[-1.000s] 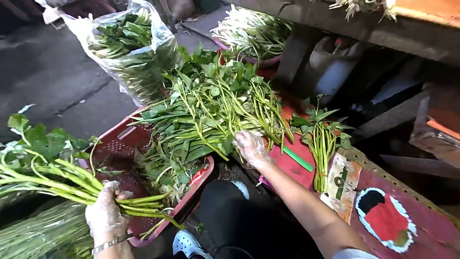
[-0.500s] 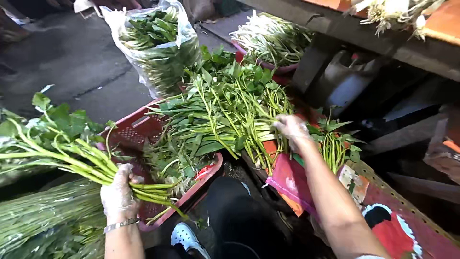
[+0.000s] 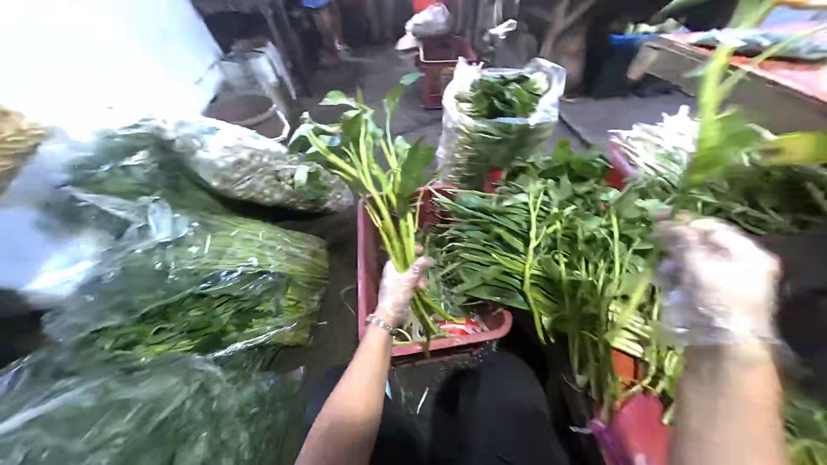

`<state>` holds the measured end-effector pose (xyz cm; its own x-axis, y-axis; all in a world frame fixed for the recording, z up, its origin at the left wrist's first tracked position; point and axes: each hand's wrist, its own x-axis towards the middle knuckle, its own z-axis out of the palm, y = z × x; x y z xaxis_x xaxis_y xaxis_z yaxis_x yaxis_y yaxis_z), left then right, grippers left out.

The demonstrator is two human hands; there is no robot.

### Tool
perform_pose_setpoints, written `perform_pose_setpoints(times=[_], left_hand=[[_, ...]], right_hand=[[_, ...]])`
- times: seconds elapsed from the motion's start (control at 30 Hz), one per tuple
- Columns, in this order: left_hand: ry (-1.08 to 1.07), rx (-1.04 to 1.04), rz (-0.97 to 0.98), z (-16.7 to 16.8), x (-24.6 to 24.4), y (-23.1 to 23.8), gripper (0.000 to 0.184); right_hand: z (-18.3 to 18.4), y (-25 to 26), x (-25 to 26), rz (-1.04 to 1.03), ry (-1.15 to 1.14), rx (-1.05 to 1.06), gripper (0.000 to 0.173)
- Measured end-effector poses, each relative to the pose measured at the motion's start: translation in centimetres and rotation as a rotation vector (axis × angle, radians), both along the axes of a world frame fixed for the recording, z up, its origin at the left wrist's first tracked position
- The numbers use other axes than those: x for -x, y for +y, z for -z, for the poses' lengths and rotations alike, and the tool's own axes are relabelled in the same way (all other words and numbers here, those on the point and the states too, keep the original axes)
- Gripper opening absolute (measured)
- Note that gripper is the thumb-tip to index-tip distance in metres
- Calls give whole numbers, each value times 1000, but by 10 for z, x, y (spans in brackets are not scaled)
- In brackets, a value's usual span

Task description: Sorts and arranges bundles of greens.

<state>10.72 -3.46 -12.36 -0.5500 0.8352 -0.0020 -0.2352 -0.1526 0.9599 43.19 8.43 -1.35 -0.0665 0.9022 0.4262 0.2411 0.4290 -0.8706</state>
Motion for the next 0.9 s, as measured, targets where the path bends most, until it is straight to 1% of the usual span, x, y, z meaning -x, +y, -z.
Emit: perform_pose_setpoints(times=[0.07,0.1,0.13,0.2,0.23,0.3,0.33,0.43,0.5,0.57,0.6,0.73,0.83,0.9], left_hand=[[-38,-5,26,-3,1,-1,25],[-54,-5,37,-4,2,-2,23],[-68,-4,39,-3,3,-3,20],[-89,-11,45,-2,6,-4,17],[-100,-14,53,-2,8,-4,16],[-108,-13,77,-3,13,-5,13],[-102,-4,84,-2,15,-6,13],[-79,53,57,-1,24,-7,21],[-80,90,22,-1,27,-4,27],[-78,118,9,-5,29,-3,28],[-79,113,11,-7,29,-4,25],[-75,51,56,-6,29,-5,24],[-85,9,107,-5,33,-9,26],[-85,1,131,-3,36,-12,30]], right_hand=[[10,-15,63,-139,117,115,38],[16,-22,92,-195,183,195,38],[23,-27,119,-235,251,292,33],[37,-33,163,-335,377,515,15],[43,-34,180,-385,431,607,10],[51,-35,204,-452,456,726,8],[54,-36,213,-479,441,743,9],[63,-43,234,-534,359,717,8],[70,-48,240,-577,280,637,6],[72,-51,243,-576,188,551,7],[73,-53,245,-562,177,534,6],[71,-51,243,-472,186,568,8],[74,-41,232,-398,217,590,17],[74,-40,226,-360,269,607,12]])
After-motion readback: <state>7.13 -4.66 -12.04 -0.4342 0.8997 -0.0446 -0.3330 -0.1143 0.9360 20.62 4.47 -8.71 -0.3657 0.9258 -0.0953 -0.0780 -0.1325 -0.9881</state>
